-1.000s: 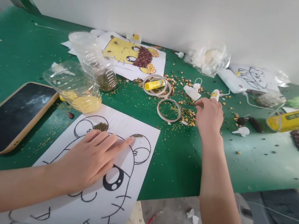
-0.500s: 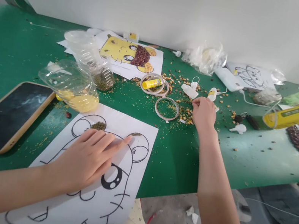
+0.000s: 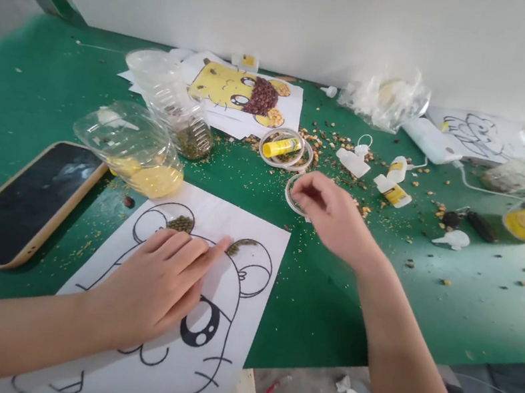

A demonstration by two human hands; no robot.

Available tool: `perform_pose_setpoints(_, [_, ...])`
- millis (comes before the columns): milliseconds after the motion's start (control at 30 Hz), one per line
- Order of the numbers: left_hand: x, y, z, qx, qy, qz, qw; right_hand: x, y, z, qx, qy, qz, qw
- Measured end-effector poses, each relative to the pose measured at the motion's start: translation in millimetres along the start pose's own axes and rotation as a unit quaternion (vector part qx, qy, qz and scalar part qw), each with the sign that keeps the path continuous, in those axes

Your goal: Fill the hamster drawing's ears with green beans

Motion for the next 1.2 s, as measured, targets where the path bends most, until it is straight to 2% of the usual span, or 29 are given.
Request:
perform_pose_setpoints(167, [-1.8, -0.7, -0.5, 0.008, 0.003, -0.001, 1.0, 7.0, 34.9, -24.9, -0.045, -0.062, -0.095, 0.993])
perform_pose_setpoints(333, [-1.7, 0.7, -1.3, 0.003, 0.003, 0.011, 1.0, 15.4, 46.9, -39.9, 0.015, -0.109, -0.158, 0.981])
perform_pose_setpoints(500, [-1.3, 0.5, -0.9, -0.005, 0.007, 0.024, 1.0, 20.1, 50.7, -48.1, 0.051, -0.148, -0.151, 0.976])
perform_pose_setpoints(1200, [-0.7, 0.5, 1.0, -0.014, 0.011, 0.016, 1.0, 22.6, 53.5, -54.0, 0.205, -0.218, -0.109, 0.948])
Point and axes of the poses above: each hand's wrist, its own x-axis away from the middle knuckle, its own y-axis out of the palm, z = x × y, the point moved 4 cm from there along -x, towards the middle knuckle, and after that the axes turned 6 degrees about -z, right-handed, at the moved point
